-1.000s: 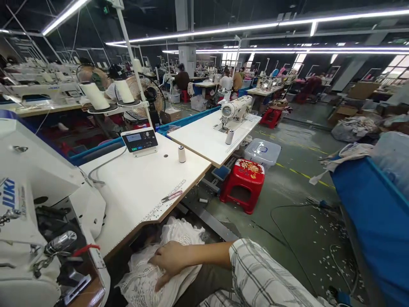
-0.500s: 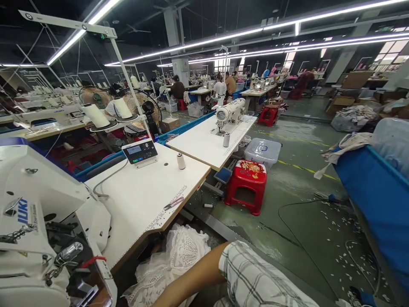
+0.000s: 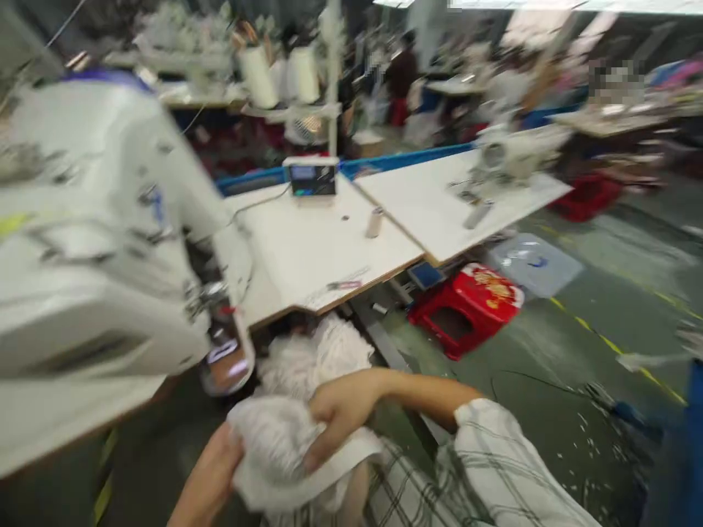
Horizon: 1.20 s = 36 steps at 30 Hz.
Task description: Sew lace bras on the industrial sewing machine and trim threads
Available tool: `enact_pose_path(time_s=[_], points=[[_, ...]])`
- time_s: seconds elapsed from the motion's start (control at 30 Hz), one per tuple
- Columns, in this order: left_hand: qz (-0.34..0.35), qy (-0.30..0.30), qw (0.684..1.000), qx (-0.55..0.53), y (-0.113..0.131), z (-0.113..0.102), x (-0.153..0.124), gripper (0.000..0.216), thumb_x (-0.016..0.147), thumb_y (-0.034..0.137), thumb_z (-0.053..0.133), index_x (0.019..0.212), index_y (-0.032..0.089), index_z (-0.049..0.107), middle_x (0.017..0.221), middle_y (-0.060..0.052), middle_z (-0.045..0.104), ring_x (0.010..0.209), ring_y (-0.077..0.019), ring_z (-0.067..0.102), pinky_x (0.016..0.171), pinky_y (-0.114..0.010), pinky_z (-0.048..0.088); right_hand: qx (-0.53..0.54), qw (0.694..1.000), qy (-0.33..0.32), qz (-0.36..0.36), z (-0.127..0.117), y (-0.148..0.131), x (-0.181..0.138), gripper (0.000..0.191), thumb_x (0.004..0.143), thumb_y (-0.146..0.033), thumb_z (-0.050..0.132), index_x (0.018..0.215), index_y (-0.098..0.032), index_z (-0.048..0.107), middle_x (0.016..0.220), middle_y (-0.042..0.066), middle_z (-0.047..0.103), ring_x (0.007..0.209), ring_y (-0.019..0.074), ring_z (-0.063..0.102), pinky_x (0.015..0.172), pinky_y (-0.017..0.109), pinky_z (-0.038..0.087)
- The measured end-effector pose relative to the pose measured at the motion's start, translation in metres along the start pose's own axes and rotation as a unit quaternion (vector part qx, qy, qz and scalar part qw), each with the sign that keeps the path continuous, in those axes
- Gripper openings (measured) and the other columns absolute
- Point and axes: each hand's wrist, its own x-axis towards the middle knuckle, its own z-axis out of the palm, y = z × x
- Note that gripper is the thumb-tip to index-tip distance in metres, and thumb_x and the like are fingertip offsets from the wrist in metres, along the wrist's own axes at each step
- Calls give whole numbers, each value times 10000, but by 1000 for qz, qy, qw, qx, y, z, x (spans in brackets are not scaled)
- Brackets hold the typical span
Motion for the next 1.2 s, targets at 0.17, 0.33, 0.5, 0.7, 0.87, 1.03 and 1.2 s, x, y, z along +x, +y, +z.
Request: enact_pose_path(time_s=[0.17,0.33,0.5,0.7,0.87,1.03,1.2], points=[[47,-78,996,2,-10,7,-6,459,773,622,711,772,163,707,752,-46,700,772,-212,642,726,-301,511,-121,988,-30,87,-23,1,-34,604,888,-702,567,818,-122,718,662,37,667,615,147,604,617,235,471],[144,-37,981,123,14,20,-6,278,934,339,539,803,167,712,640,9,637,581,-115,528,564,-227,359,-248,915,315,31,-24,1,-13,1005,728,-769,709,1478,-148,461,1462,222,544,1306,339,559,1045,432,472],[221,11,947,234,30,6,-6,332,980,350,492,791,187,711,627,16,651,560,-104,545,553,-221,347,-129,961,243,-26,-24,8,36,501,901,-652,603,1001,-172,707,878,71,740,787,180,675,715,271,500],[90,153,952,250,49,-34,7,341,805,446,688,591,189,620,510,43,551,502,-100,470,514,-224,327,-43,925,375,32,-35,0,67,423,876,-556,638,697,-177,580,624,-18,564,544,100,464,517,225,325],[24,191,960,204,52,-50,22,327,769,407,635,536,196,549,611,-2,610,586,-136,512,521,-237,361,-29,918,391,56,-52,-4,82,399,834,-534,657,689,-170,577,647,-16,548,609,113,481,562,233,334],[50,227,947,221,52,-50,28,253,751,362,628,561,215,549,553,13,536,654,-175,535,568,-254,405,-10,926,372,68,-63,-13,87,451,798,-585,709,684,-169,579,657,-7,560,606,119,491,556,246,322],[46,232,941,241,56,-48,28,222,733,295,598,549,223,496,531,23,499,675,-181,542,605,-257,429,4,922,382,67,-69,-8,88,512,713,-653,774,706,-177,586,653,-8,552,614,133,504,536,249,322]])
